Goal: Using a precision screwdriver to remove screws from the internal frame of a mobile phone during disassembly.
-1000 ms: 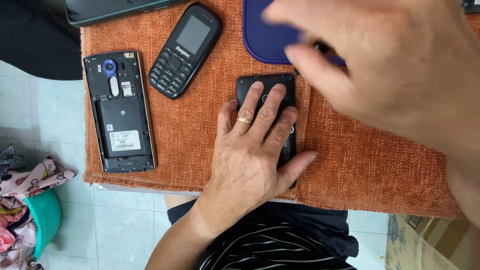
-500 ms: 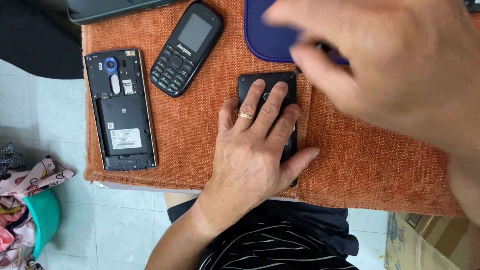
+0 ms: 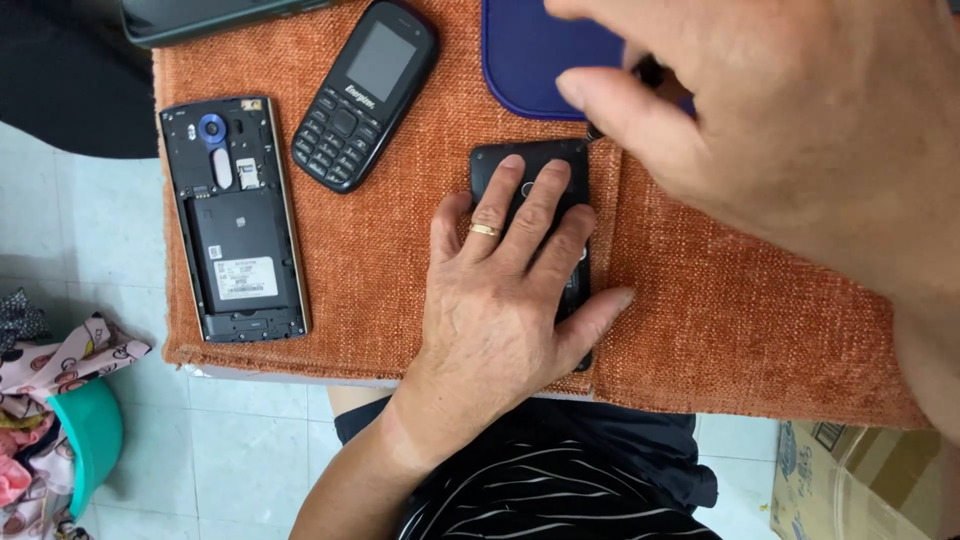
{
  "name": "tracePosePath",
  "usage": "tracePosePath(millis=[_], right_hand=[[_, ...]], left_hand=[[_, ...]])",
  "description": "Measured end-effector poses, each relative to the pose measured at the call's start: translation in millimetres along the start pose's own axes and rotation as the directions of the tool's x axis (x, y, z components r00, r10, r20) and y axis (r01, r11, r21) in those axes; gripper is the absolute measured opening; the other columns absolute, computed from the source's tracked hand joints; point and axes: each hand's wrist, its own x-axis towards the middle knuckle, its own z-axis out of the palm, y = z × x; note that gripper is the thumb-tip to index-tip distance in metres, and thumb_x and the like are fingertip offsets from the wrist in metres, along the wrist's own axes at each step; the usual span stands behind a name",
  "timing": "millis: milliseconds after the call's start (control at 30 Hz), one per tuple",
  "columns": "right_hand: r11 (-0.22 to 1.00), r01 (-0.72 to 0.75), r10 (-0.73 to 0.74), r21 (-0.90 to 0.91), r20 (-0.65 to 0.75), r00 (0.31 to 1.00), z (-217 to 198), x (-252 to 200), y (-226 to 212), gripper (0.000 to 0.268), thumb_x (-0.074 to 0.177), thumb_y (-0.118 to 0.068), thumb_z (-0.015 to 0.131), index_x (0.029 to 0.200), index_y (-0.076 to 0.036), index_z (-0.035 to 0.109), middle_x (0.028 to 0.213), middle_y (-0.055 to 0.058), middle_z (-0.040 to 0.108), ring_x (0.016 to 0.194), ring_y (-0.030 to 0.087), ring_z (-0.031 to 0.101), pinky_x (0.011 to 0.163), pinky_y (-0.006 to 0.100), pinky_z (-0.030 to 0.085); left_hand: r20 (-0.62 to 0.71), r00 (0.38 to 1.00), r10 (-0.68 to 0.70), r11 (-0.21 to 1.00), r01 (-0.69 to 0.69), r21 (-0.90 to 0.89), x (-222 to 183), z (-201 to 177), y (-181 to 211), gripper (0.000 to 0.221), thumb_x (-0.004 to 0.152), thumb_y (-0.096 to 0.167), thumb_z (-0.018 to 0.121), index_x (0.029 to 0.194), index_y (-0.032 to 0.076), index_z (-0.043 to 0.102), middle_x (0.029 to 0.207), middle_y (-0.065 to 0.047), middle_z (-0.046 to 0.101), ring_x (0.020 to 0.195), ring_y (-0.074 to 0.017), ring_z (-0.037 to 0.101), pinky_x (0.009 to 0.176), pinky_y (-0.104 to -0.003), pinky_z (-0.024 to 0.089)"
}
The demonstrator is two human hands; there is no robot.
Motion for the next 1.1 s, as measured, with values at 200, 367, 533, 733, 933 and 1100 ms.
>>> tracePosePath(millis=[200, 367, 533, 733, 933, 1100], right_hand=[[0.991, -0.091, 0.094, -0.098, 0.024, 0.995, 31.3, 53.1, -10.8, 0.017, 0.117, -0.009, 0.075, 0.108, -0.011, 0.062, 0.078, 0.008, 0.056, 0.068, 0.031, 0.056, 0.060, 0.045, 0.038], [0.976, 0.093, -0.077, 0.196, -0.088, 0.993, 27.1, 56.4, -6.0, 0.027, 0.106, 0.017, 0.063, 0.129, 0.004, 0.061, 0.087, 0.012, 0.058, 0.066, 0.025, 0.056, 0.054, 0.037, 0.046], [1.000, -0.022, 0.019, -0.013, -0.232, 0.973, 45.0, 56.5, -2.3, 0.015, 0.096, 0.002, 0.063, 0.098, -0.008, 0.052, 0.059, 0.004, 0.047, 0.047, 0.028, 0.044, 0.041, 0.046, 0.028], [0.972, 0.044, -0.030, 0.229, -0.064, 0.997, 34.8, 58.0, -12.7, 0.023, 0.103, 0.008, 0.057, 0.124, -0.001, 0.059, 0.064, 0.009, 0.048, 0.046, 0.029, 0.048, 0.039, 0.046, 0.032], [0.938, 0.029, -0.049, 0.345, 0.049, 0.998, 38.1, 58.6, -16.2, 0.031, 0.110, -0.001, 0.052, 0.141, -0.002, 0.054, 0.105, 0.013, 0.061, 0.079, 0.032, 0.063, 0.055, 0.044, 0.044], [0.991, 0.014, -0.014, 0.129, 0.001, 1.000, 33.1, 57.9, -16.7, 0.038, 0.107, 0.014, 0.052, 0.142, -0.003, 0.053, 0.084, 0.007, 0.050, 0.055, 0.021, 0.045, 0.043, 0.035, 0.042]], left_hand=[[0.062, 0.998, 0.030, 0.999, -0.032, 0.029, 8.0, -8.4, 0.0, 0.042, 0.092, 0.053, 0.073, 0.116, 0.018, 0.071, 0.141, -0.011, 0.063, 0.133, -0.0362, 0.057, 0.102, -0.053, 0.039], [-0.017, 0.996, 0.090, 0.990, -0.088, 0.112, 9.3, -2.8, 2.6, 0.047, 0.091, 0.054, 0.079, 0.114, 0.013, 0.077, 0.134, -0.013, 0.071, 0.128, -0.0352, 0.064, 0.100, -0.049, 0.044], [-0.025, 0.996, 0.083, 0.987, -0.078, 0.144, 5.5, -1.1, 0.6, 0.053, 0.088, 0.056, 0.082, 0.119, 0.013, 0.078, 0.136, -0.014, 0.071, 0.128, -0.0363, 0.065, 0.105, -0.050, 0.044], [-0.025, 0.997, 0.077, 0.990, -0.073, 0.125, 5.9, -1.1, 0.6, 0.047, 0.089, 0.055, 0.081, 0.113, 0.014, 0.077, 0.130, -0.012, 0.072, 0.128, -0.0337, 0.062, 0.103, -0.049, 0.043], [-0.046, 0.995, 0.093, 0.990, -0.087, 0.109, 9.9, -3.9, 2.0, 0.040, 0.088, 0.046, 0.082, 0.105, 0.010, 0.078, 0.124, -0.012, 0.073, 0.122, -0.0348, 0.062, 0.100, -0.050, 0.043], [-0.074, 0.995, 0.068, 0.993, -0.061, 0.102, 2.6, 3.9, -1.8, 0.051, 0.087, 0.055, 0.083, 0.115, 0.012, 0.078, 0.133, -0.014, 0.071, 0.129, -0.0362, 0.062, 0.104, -0.053, 0.044]])
